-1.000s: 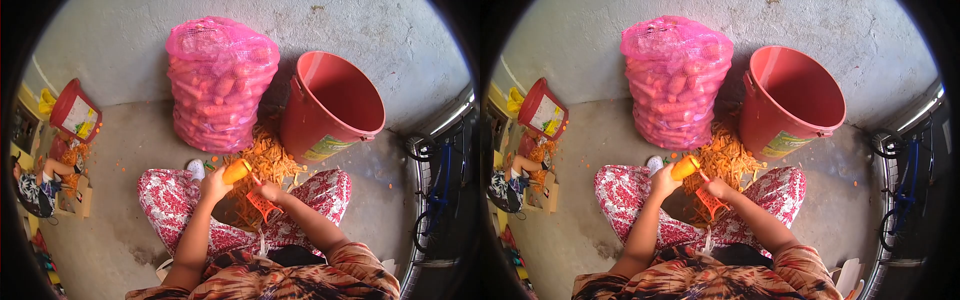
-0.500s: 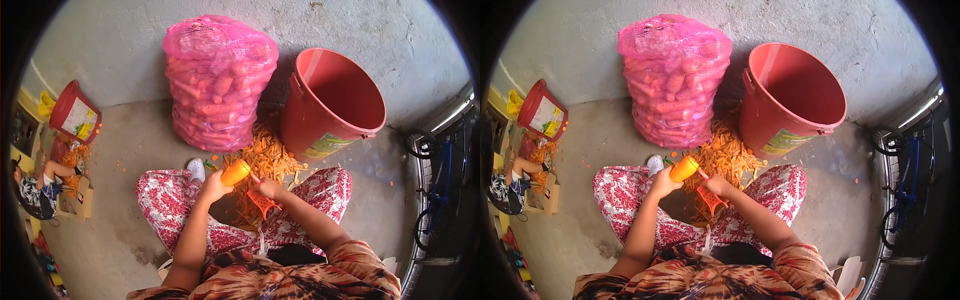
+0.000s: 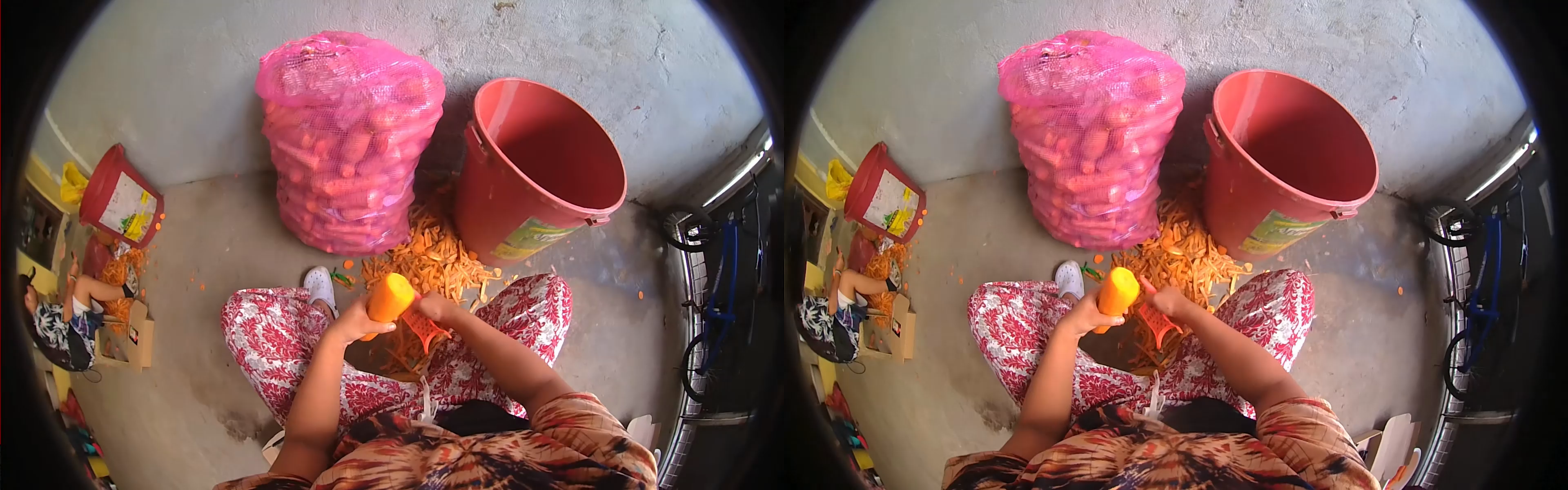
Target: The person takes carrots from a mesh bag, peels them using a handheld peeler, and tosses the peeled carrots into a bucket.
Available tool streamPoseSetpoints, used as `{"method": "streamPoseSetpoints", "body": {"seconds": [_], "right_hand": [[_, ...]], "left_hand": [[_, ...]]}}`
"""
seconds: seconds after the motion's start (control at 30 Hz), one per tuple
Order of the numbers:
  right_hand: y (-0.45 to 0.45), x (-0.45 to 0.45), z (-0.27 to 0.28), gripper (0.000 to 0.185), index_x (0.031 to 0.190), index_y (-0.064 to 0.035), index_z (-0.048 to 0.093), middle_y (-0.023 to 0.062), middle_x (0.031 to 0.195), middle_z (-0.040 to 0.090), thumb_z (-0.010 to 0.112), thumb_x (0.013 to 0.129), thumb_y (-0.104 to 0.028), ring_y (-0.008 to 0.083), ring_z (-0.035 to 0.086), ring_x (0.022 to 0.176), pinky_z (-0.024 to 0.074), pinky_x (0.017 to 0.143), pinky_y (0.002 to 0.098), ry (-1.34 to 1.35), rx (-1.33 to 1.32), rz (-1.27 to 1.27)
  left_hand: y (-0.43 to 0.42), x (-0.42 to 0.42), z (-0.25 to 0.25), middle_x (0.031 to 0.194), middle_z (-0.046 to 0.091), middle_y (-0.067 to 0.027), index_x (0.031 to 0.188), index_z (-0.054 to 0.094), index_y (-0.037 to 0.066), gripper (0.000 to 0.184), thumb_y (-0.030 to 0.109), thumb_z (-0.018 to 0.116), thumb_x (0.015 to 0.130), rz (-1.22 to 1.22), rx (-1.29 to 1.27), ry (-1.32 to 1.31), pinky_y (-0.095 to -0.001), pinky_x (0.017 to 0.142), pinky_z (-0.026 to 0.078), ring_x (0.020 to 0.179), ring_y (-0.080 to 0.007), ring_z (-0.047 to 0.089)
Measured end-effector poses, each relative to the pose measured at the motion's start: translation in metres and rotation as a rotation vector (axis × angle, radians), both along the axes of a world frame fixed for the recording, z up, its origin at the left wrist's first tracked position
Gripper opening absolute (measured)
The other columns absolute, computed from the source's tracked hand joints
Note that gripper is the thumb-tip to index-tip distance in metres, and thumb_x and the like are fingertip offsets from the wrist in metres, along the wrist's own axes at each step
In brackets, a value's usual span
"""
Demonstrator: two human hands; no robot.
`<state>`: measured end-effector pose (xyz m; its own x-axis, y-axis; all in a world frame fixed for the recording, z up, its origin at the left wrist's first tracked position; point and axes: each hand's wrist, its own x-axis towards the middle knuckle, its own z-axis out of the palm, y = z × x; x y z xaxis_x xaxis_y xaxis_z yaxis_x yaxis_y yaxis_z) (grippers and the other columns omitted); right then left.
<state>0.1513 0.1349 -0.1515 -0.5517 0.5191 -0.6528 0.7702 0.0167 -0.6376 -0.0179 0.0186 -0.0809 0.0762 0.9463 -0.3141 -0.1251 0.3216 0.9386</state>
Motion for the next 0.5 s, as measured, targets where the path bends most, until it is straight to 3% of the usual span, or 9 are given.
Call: {"method": "streamPoseSetpoints", "body": {"seconds": [0.1,0.13,0.17,0.2,0.3,0.33,0.43,0.5], "right_hand": [[0.003,0.001,-0.034,0.042,0.085,-0.0007,0.059,0.0202,0.081,0.059,0.046,0.072,-0.039,0.0331,0.058,0.072,0.0439,0.065,0.0385,0.058,0.210,0.422],[-0.001,0.001,-0.026,0.038,0.083,-0.0041,0.061,0.0191,0.082,0.059,0.047,0.073,-0.038,0.0330,0.058,0.074,0.0445,0.067,0.0385,-0.062,0.116,0.275],[-0.002,0.000,-0.024,0.038,0.082,-0.0046,0.061,0.0189,0.082,0.060,0.047,0.073,-0.038,0.0322,0.058,0.075,0.0446,0.067,0.0382,-0.100,0.124,0.313],[-0.004,-0.001,-0.022,0.037,0.082,-0.0052,0.062,0.0187,0.081,0.060,0.048,0.073,-0.038,0.0313,0.058,0.075,0.0448,0.067,0.0378,-0.136,0.135,0.348],[-0.005,0.002,-0.019,0.034,0.080,-0.0068,0.064,0.0175,0.081,0.060,0.049,0.072,-0.036,0.0299,0.059,0.077,0.0449,0.067,0.0373,-0.207,0.173,0.510],[-0.006,0.004,-0.018,0.033,0.080,-0.0073,0.064,0.0170,0.080,0.061,0.049,0.071,-0.036,0.0295,0.059,0.077,0.0449,0.067,0.0372,-0.225,0.186,0.579],[-0.009,0.003,-0.033,0.031,0.078,-0.0062,0.064,0.0159,0.080,0.061,0.051,0.069,-0.033,0.0297,0.059,0.077,0.0449,0.068,0.0372,-0.165,0.087,0.675],[-0.009,0.002,-0.034,0.030,0.077,-0.0057,0.065,0.0156,0.080,0.061,0.051,0.069,-0.031,0.0295,0.059,0.076,0.0451,0.068,0.0368,-0.175,0.118,0.655]], "left_hand": [[0.001,-0.005,-0.003,0.079,0.055,-0.0036,0.096,0.050,0.002,0.035,0.007,0.068,0.066,0.050,-0.039,-0.076,-0.0253,0.063,0.045,0.069,-0.0112,0.055],[0.003,-0.006,0.002,0.078,0.056,-0.0040,0.095,0.050,0.002,0.033,0.007,0.067,0.067,0.037,-0.038,-0.069,-0.0251,0.061,0.045,0.067,-0.0118,0.055],[0.005,-0.007,0.006,0.078,0.056,-0.0043,0.094,0.050,0.001,0.032,0.007,0.067,0.068,0.023,-0.036,-0.061,-0.0250,0.059,0.046,0.065,-0.0124,0.055],[0.006,-0.006,0.007,0.075,0.056,-0.0066,0.095,0.049,0.002,0.032,0.027,0.059,0.078,-0.020,0.021,-0.023,-0.0259,0.054,0.047,0.059,-0.0144,0.056],[0.020,-0.009,0.020,0.071,0.056,-0.0089,0.097,0.048,0.002,0.045,0.045,0.042,0.084,-0.038,-0.323,-0.253,-0.0275,0.048,0.047,0.054,-0.0164,0.056],[0.028,-0.004,0.020,0.067,0.056,-0.0109,0.096,0.048,0.003,0.054,0.052,0.028,0.086,-0.056,-0.347,-0.157,-0.0289,0.043,0.047,0.050,-0.0179,0.056],[0.063,0.006,0.034,0.066,0.056,-0.0113,0.096,0.047,0.002,0.051,0.049,0.029,0.087,-0.144,-0.427,-0.044,-0.0291,0.041,0.046,0.048,-0.0183,0.056],[0.103,0.020,0.048,0.064,0.056,-0.0126,0.096,0.046,0.001,0.049,0.045,0.027,0.088,-0.186,-0.332,-0.035,-0.0304,0.037,0.045,0.046,-0.0212,0.055]]}}
